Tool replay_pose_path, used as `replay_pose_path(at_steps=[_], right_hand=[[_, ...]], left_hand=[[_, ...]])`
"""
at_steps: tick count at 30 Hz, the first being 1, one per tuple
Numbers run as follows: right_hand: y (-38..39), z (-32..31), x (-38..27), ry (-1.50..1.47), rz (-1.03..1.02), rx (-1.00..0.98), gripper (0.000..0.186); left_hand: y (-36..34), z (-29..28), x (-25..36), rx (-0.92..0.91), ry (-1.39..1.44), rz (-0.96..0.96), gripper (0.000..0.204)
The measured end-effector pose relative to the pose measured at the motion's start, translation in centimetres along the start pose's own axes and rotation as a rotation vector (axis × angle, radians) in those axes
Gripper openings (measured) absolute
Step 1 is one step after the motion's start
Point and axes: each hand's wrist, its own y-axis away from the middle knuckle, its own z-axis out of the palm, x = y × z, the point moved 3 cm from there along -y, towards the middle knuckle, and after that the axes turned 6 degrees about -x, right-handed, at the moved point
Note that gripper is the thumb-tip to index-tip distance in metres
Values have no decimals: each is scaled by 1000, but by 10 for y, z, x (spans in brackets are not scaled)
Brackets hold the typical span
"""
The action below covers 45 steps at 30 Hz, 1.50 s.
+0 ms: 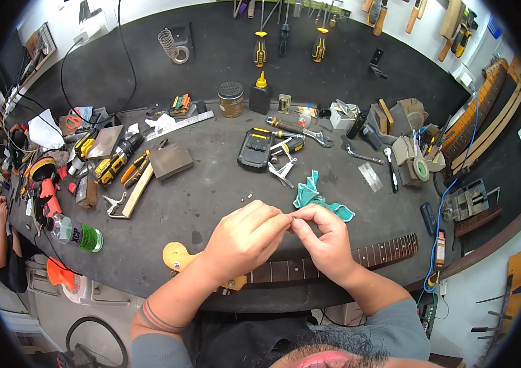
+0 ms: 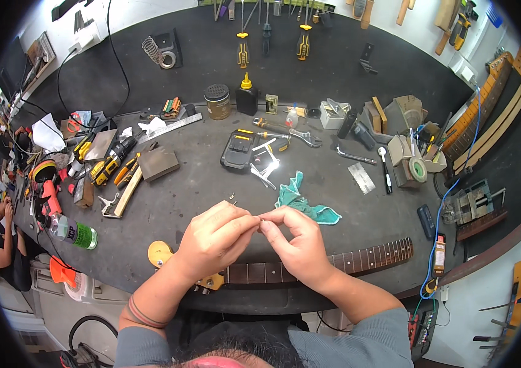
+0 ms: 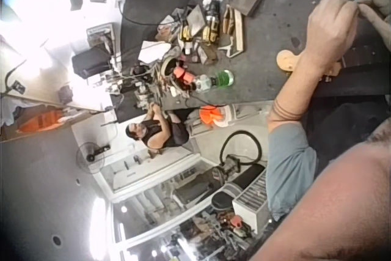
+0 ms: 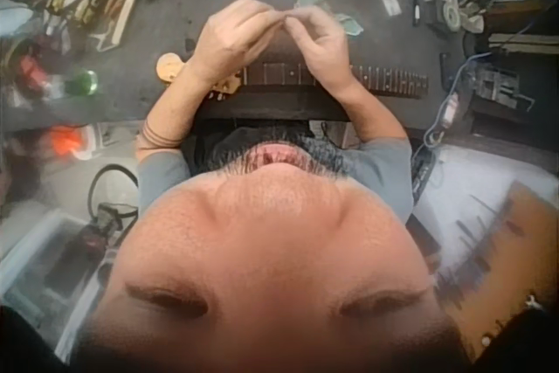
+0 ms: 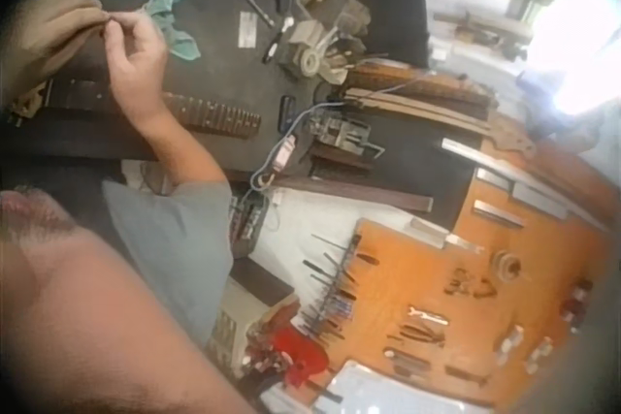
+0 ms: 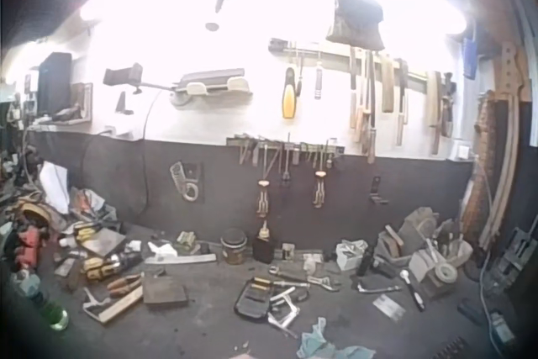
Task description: The person uses a screwdriver to tighten the tuning pegs on the headstock of a guitar neck. They systematically adjust each peg, then inspect the neck and tuning mechanism by hand.
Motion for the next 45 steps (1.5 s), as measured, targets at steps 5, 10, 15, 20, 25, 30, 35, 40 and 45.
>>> replay_pose_path(at_steps=[5, 10, 15, 20, 25, 30, 35, 40, 45], right_hand=[[0, -4, 4, 15, 18, -31, 10], [0, -6, 7, -17, 53, -36, 7], [-1, -2, 5, 1, 45, -36, 4], [6, -2, 7, 264, -156, 13, 6], [7, -1, -1, 536, -326, 17, 10], [4, -1, -7, 597, -394, 17, 18], [-3, -3, -10, 525, -423, 4, 24], [1, -5, -11, 474, -399, 23, 21], [0, -6, -14, 487, -419, 35, 18]], left_hand=[[0, 2, 1, -35, 6, -26, 30], [1, 6, -5, -14, 37, -39, 32], [6, 8, -4, 11, 105, -104, 25], [16, 19, -7, 35, 315, -218, 12], [19, 16, -8, -54, 606, -471, 13], [22, 25, -17, -163, 931, -618, 17], [24, 29, -19, -184, 1160, -722, 17], [20, 29, -17, -206, 1264, -747, 19], [22, 32, -18, -199, 1272, -725, 20]])
